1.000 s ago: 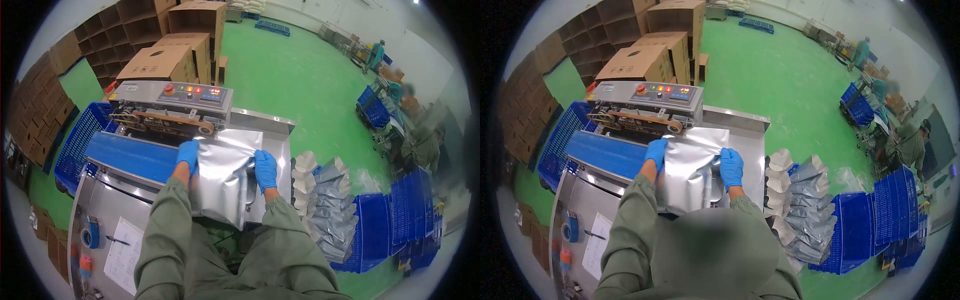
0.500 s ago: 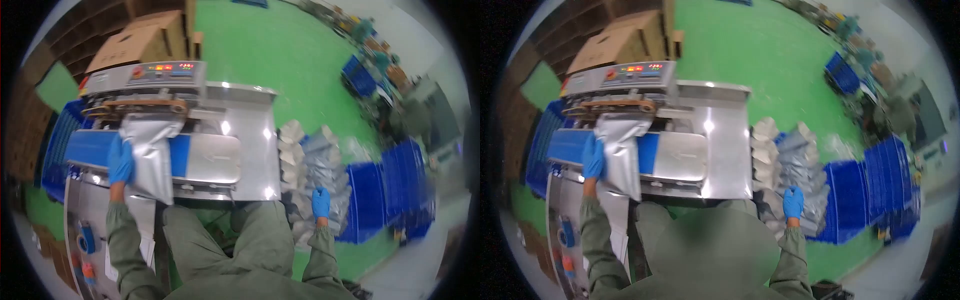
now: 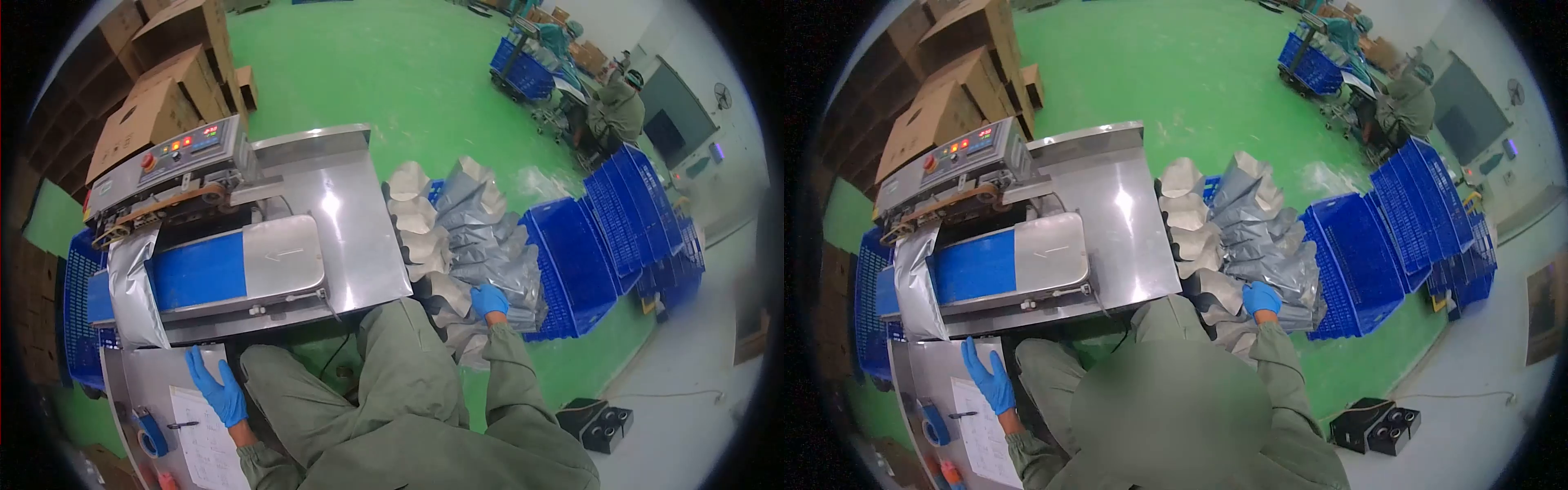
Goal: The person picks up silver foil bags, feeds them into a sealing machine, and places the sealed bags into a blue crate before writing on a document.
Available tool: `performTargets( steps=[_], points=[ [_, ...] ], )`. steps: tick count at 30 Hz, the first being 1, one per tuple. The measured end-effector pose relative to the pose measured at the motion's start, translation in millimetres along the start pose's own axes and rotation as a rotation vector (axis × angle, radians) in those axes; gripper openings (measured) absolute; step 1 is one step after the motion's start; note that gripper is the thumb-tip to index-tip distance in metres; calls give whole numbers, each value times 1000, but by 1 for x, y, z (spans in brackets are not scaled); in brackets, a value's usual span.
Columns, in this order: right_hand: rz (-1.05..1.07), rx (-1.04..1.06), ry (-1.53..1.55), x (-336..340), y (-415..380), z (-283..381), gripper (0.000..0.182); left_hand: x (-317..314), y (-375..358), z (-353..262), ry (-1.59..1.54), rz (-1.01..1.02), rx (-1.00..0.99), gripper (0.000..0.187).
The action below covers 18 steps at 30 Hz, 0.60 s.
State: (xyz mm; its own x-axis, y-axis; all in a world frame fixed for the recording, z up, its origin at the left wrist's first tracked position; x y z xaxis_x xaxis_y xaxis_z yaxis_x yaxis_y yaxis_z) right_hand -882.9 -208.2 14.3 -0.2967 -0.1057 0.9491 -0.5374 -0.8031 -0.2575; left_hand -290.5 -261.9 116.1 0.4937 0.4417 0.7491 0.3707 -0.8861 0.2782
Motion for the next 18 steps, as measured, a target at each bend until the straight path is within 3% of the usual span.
performTargets(
  steps=[3,6,8,9,11,12,14,18],
  points=[
    [-68,42,-45,0,12,-10,46,0,-2,-10,-105,87,1,50],
    [-87,119,183,37,19,21,32,8,0,-31,-131,77,-36,45],
    [-526,710,-264,60,13,49,20,6,-2,-43,-199,165,-12,42],
    [-522,715,-257,73,9,59,20,2,-4,-52,-278,264,4,40],
    [-527,701,513,129,-18,102,15,-17,-10,-84,-394,505,-35,38],
    [-529,714,518,152,-31,122,15,-29,-16,-108,-421,634,-55,40],
    [-378,396,1116,189,-54,148,19,-56,-26,-163,-472,803,-207,47],
    [-397,393,1308,233,-84,170,16,-97,-22,-244,-594,741,-420,56]
  ],
)
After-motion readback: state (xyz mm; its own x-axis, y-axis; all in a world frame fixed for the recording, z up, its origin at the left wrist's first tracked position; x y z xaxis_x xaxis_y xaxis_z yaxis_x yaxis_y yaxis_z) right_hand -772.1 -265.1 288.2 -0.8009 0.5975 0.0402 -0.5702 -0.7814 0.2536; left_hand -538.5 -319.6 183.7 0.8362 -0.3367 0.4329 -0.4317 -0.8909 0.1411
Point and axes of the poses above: each hand's wrist, its own y-axis towards the middle knuckle, its own x-axis out of the back of the hand, z = x × y, the point moved 2 cm from there along y, towards the middle knuckle, and after that the axes turned 10 degrees about x, right-handed, at the moved point
